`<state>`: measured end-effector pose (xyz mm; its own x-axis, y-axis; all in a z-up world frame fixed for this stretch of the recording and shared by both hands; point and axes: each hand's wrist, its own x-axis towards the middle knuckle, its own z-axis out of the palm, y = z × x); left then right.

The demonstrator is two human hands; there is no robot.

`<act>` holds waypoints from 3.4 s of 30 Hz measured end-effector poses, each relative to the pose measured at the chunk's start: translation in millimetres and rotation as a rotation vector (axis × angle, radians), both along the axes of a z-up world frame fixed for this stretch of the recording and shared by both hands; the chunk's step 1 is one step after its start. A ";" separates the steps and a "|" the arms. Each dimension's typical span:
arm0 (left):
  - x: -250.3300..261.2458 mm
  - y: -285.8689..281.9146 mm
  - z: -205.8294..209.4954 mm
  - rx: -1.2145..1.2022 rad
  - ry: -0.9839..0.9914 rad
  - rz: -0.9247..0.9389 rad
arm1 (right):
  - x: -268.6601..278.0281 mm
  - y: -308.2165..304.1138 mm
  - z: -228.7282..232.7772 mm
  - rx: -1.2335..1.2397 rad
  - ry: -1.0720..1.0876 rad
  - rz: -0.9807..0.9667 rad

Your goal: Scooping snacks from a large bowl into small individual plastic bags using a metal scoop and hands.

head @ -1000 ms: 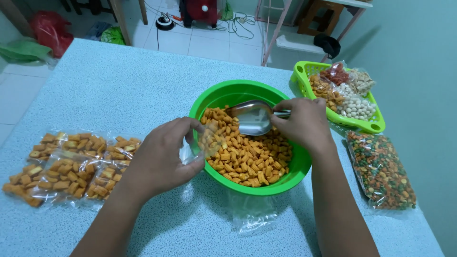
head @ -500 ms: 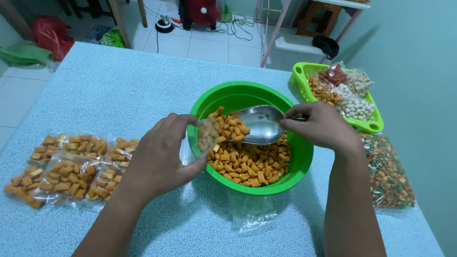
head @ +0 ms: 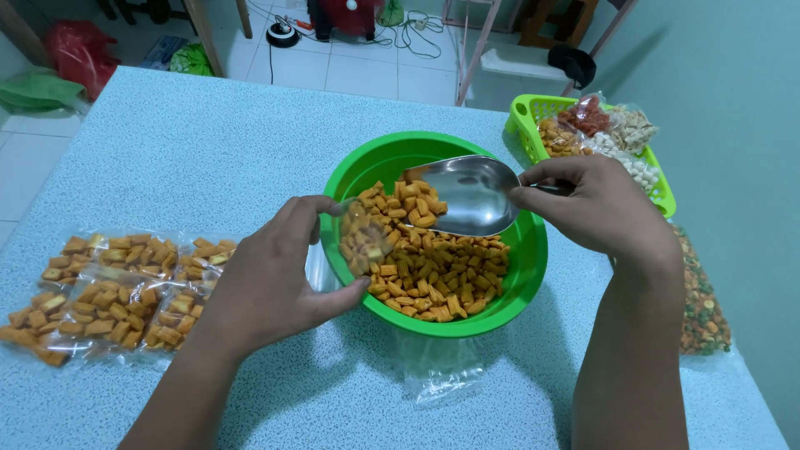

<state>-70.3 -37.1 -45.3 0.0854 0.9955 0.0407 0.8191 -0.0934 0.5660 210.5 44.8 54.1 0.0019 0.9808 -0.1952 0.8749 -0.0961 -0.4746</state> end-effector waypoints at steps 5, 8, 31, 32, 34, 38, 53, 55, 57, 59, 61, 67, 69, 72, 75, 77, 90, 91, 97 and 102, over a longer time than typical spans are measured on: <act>-3.4 -1.8 2.3 -0.029 -0.022 -0.011 | 3.8 0.5 -0.7 -0.003 0.013 -0.002; -4.4 -2.6 6.7 -0.088 -0.043 -0.002 | 3.4 -2.3 1.5 -0.001 0.029 -0.006; -8.6 -4.4 5.4 -0.201 -0.136 -0.120 | -1.3 -21.3 5.2 0.070 0.075 0.071; -9.3 -5.1 5.5 -0.210 -0.147 -0.138 | 0.2 -21.1 4.0 0.083 0.069 0.097; -10.7 -4.8 6.4 -0.214 -0.157 -0.155 | 0.5 -20.3 4.9 0.099 0.063 0.125; -10.1 -6.0 7.6 -0.215 -0.200 -0.163 | -1.6 -22.1 8.1 0.062 0.033 0.087; -3.3 -6.2 1.5 -0.125 -0.092 -0.164 | -5.5 -35.1 11.9 0.088 -0.038 0.115; -3.3 -7.1 0.4 -0.124 -0.095 -0.168 | -5.7 -37.1 11.1 0.109 -0.047 0.137; -3.8 -7.4 -2.0 -0.123 -0.091 -0.175 | -6.1 -39.2 10.3 0.143 -0.083 0.152; -2.8 -6.3 -2.7 -0.091 -0.092 -0.190 | -3.2 -40.1 7.8 0.172 -0.109 0.179; -2.7 -6.2 -3.7 -0.059 -0.094 -0.205 | -1.3 -41.5 5.4 0.201 -0.136 0.207; -2.8 -7.3 -3.5 -0.059 -0.092 -0.221 | 0.3 -50.4 1.3 0.359 -0.123 0.351; -2.6 -7.4 -2.4 -0.063 -0.063 -0.232 | 1.8 -51.5 0.2 0.423 -0.147 0.405; 0.2 -7.6 0.4 -0.101 -0.050 -0.211 | 1.8 -55.6 1.3 0.409 -0.226 0.384; 0.8 -7.6 -2.9 -0.091 -0.023 -0.205 | 5.6 -58.9 -2.9 0.471 -0.273 0.443; -0.3 -8.3 -2.3 -0.084 -0.018 -0.216 | 5.4 -60.4 -2.9 0.476 -0.268 0.451; 3.6 -14.9 -3.2 -0.160 -0.007 -0.127 | 11.0 -72.3 -3.1 0.548 -0.225 0.460; 6.1 -16.2 0.7 -0.155 -0.001 -0.122 | 11.2 -72.8 -1.5 0.555 -0.219 0.462; 15.7 -30.8 2.5 -0.120 -0.042 -0.031 | 12.8 -77.3 2.9 0.529 -0.227 0.457; 26.7 -52.1 -8.0 -0.302 0.015 0.119 | 8.4 -79.6 4.1 0.407 -0.271 0.534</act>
